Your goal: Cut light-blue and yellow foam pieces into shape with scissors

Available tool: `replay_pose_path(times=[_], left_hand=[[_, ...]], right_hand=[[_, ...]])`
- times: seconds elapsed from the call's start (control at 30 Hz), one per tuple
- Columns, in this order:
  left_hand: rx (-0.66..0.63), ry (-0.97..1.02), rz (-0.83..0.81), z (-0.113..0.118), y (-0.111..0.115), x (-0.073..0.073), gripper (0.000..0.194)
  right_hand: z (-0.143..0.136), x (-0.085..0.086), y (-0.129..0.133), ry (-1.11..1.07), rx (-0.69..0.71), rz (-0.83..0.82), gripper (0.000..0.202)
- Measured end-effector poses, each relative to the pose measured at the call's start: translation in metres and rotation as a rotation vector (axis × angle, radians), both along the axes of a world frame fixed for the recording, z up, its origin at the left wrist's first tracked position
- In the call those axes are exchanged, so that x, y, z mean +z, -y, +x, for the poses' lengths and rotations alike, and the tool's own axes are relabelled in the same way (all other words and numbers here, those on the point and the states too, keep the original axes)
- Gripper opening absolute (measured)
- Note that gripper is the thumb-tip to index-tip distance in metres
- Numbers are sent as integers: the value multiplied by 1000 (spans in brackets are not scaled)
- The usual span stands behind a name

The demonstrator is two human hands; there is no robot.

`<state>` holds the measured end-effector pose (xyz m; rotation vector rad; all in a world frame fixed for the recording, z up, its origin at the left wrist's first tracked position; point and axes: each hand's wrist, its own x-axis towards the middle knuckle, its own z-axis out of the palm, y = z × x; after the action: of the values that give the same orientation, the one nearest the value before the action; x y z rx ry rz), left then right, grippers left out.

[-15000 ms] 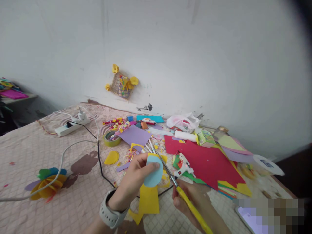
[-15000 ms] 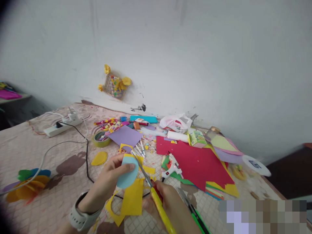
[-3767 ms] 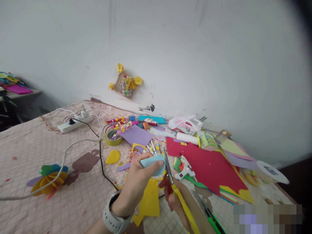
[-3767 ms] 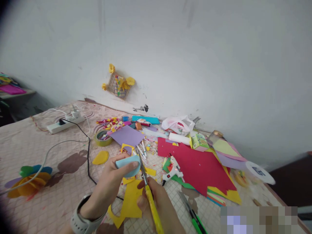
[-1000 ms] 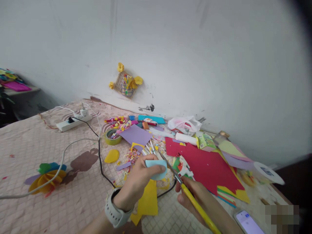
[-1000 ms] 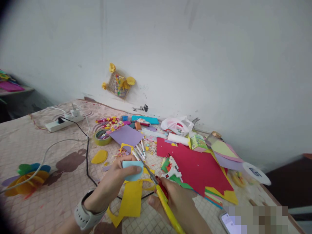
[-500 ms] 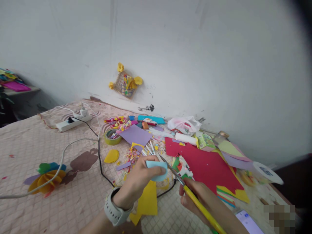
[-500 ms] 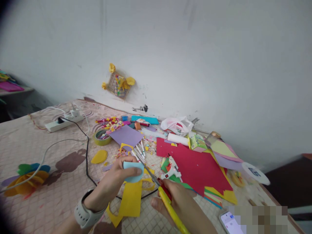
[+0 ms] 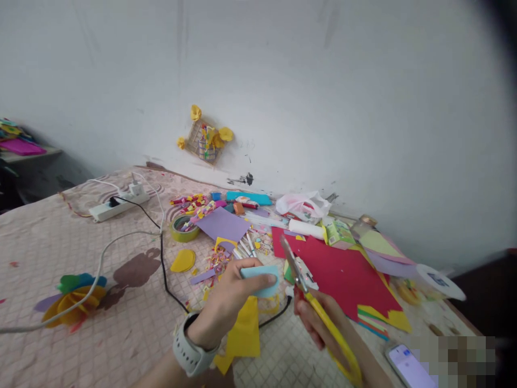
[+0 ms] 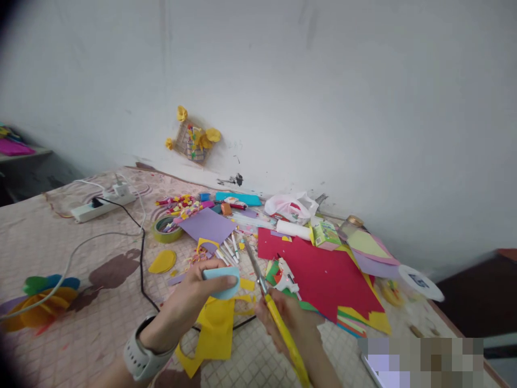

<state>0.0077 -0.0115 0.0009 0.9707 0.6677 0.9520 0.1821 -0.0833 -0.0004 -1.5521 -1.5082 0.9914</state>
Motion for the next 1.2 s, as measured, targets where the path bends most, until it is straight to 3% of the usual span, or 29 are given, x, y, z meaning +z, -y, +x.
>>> replay_pose_path(times=[0.1, 0.17, 0.3, 0.67, 0.83, 0.93, 1.03, 1.2], left_hand=[[40, 30, 0, 5, 1, -5, 18], [48, 53, -10, 8, 2, -8, 17], [4, 98, 1, 10, 0, -14, 17], [-103, -252, 127, -6, -31, -25, 23], [-49, -268, 164, 4, -27, -31, 27], [-3, -378, 212, 3, -32, -31, 28], [85, -529, 262, -25, -51, -28, 28], [304, -797, 206, -112, -90, -42, 22]], right_hand=[[-21, -9, -10, -181, 17, 109, 28], [-35, -13, -19, -305, -68, 212, 25], [-48, -21, -37, -468, -213, 198, 25], [-15, -33, -52, -487, -267, 160, 25], [-9, -41, -56, -456, -308, 171, 26], [-4, -44, -59, -420, -353, 187, 26], [5, -47, -62, -394, -425, 214, 25], [18, -53, -64, -368, -489, 220, 25]])
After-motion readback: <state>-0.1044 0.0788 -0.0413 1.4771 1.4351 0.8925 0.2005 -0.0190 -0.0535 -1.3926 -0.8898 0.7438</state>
